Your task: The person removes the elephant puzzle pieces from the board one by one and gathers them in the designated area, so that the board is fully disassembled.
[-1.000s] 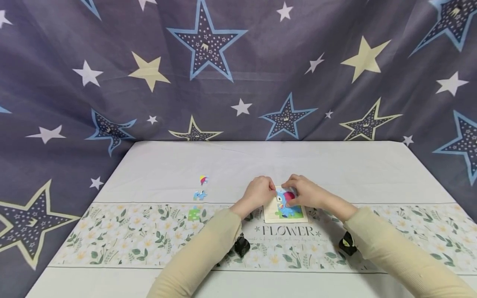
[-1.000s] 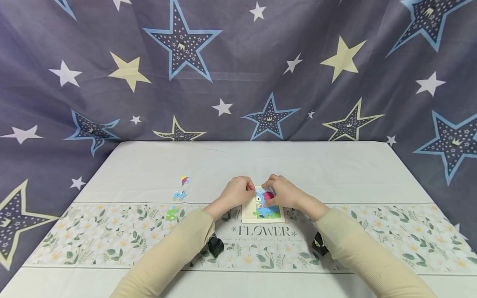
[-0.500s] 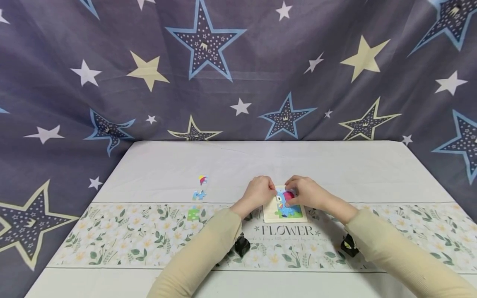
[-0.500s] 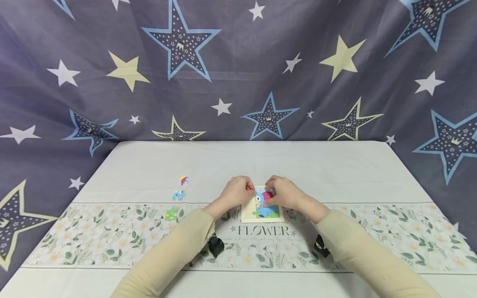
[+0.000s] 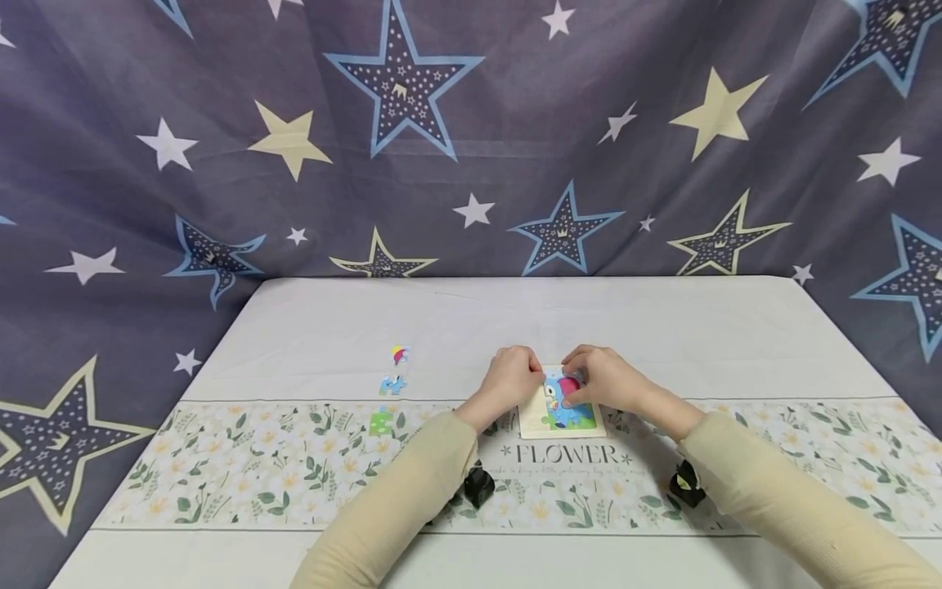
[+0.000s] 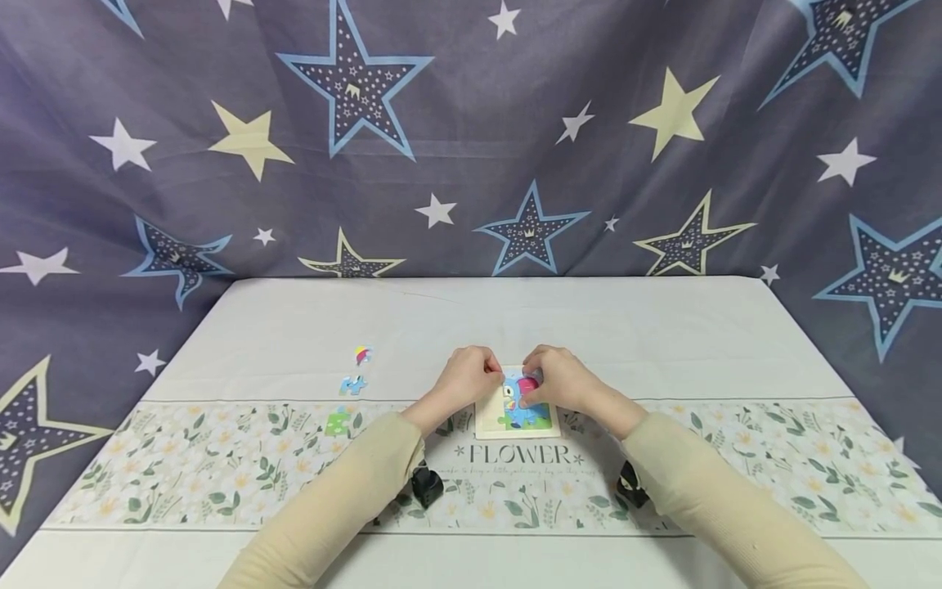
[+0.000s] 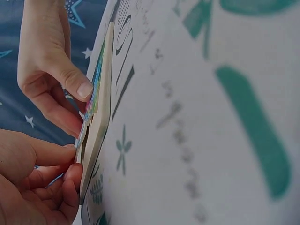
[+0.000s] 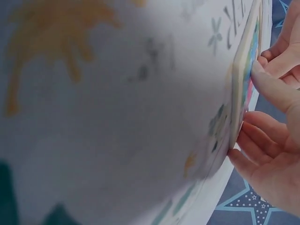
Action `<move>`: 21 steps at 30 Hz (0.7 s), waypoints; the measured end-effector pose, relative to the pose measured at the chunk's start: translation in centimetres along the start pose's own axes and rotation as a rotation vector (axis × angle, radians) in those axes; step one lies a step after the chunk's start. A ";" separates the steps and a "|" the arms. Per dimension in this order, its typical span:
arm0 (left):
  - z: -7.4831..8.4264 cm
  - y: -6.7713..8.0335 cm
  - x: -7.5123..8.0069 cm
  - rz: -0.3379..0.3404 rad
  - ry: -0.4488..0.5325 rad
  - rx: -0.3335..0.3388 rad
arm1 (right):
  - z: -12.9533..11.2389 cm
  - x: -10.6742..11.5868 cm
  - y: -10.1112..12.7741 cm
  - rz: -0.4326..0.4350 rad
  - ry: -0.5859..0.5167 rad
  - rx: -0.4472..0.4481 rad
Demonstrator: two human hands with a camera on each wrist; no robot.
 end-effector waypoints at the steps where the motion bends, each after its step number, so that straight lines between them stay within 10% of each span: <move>1: 0.0 0.0 0.0 0.000 0.001 -0.002 | 0.0 0.0 0.0 -0.003 0.000 -0.005; 21: -0.3 -0.5 -0.2 -0.010 0.039 0.020 | -0.2 0.0 -0.2 0.030 0.005 -0.041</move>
Point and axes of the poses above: each hand's wrist, its own y-axis away from the middle knuckle, its own x-axis out of the back of the hand, z = x × y, the point moved 3 cm from there along -y, towards the middle knuckle, and after that the axes turned 5 degrees about x, right-handed, at the moved point
